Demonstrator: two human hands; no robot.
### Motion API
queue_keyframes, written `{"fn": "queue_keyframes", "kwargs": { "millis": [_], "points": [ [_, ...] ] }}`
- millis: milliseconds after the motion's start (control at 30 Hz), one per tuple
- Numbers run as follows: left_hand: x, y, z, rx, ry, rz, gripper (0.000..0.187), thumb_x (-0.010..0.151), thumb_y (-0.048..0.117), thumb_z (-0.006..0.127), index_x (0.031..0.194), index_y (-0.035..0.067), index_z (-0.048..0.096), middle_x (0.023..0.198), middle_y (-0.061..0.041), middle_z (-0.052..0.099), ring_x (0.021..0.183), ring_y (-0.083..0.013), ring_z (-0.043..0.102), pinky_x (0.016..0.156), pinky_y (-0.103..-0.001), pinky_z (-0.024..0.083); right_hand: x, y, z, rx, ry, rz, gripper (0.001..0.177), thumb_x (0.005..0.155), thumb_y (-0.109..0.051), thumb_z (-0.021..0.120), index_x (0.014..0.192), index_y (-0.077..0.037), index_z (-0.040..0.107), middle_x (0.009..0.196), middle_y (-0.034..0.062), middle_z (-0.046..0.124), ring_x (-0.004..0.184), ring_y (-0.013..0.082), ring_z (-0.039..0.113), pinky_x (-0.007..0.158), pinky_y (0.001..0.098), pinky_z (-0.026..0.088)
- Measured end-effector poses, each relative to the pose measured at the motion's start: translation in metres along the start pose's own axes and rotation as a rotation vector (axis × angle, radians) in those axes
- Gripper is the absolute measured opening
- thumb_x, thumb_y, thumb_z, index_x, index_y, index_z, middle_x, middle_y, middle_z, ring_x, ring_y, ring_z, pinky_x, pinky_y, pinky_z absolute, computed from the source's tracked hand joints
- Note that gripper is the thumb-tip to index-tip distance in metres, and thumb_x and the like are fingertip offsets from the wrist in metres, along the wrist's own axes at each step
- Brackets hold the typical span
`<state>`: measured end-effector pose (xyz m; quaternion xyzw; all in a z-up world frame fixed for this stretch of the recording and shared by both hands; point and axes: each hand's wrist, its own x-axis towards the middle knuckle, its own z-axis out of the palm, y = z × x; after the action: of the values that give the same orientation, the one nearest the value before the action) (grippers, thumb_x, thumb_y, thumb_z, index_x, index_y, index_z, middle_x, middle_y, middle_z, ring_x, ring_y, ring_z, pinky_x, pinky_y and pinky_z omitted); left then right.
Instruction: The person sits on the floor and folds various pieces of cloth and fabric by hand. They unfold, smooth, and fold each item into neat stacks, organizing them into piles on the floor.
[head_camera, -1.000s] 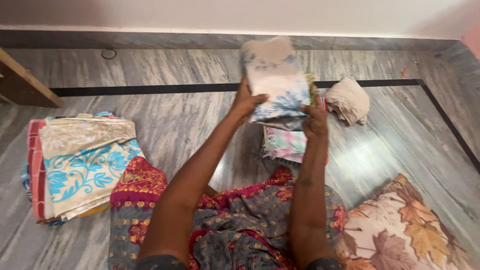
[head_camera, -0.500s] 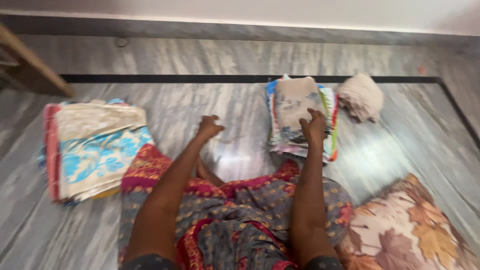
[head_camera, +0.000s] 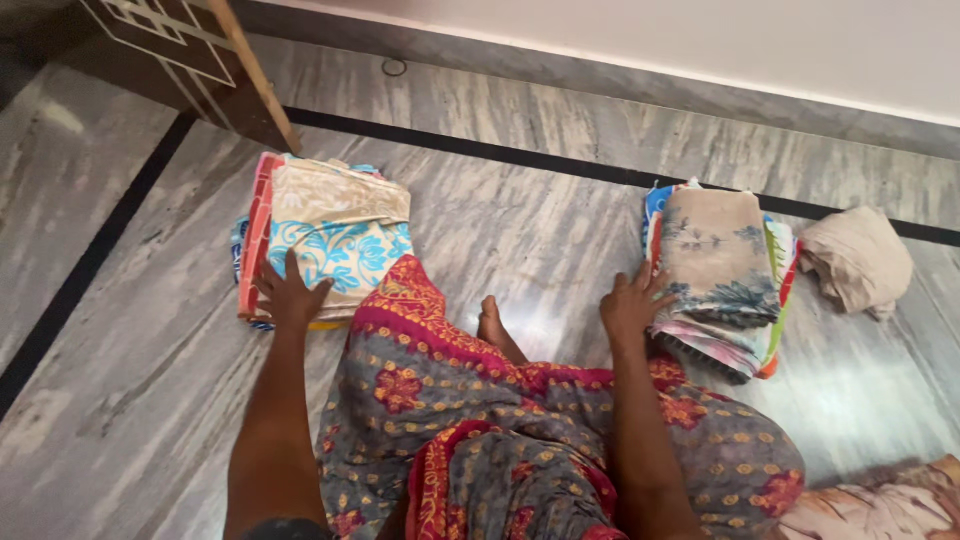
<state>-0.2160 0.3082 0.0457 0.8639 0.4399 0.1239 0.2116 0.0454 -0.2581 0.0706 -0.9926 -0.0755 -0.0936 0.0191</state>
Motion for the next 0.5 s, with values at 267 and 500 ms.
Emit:
{"fn": "queue_keyframes", "kwargs": {
  "millis": [267, 500],
  "points": [
    [-0.011, 0.005, 0.005, 0.005, 0.202, -0.026, 0.09, 0.087, 0.058, 0.079, 0.158, 0.015, 0.043, 0.145, -0.028, 0.051, 0.138, -0.0511, 0.046, 0.107, -0.068, 0.041, -0.064, -0.072, 0.035, -0.032, -0.177, -0.359, 0.039, 0.09, -0.016, 0.055, 0.127, -0.014, 0.064, 0.168, 0.0186, 0.027, 0.154, 0.0545, 0.011, 0.111, 0.0832, 0.014],
    [0.039, 0.047, 0.001, -0.357, -0.04, -0.101, 0.077, 0.068, 0.036, 0.085, 0.13, -0.003, 0.057, 0.116, -0.027, 0.069, 0.106, -0.0462, 0.068, 0.09, -0.053, 0.053, -0.074, -0.068, 0.036, 0.177, -0.369, -0.238, 0.061, 0.083, -0.011, 0.061, 0.141, -0.023, 0.05, 0.161, 0.0154, 0.029, 0.15, 0.0562, 0.014, 0.107, 0.0785, 0.03]
  ]
}}
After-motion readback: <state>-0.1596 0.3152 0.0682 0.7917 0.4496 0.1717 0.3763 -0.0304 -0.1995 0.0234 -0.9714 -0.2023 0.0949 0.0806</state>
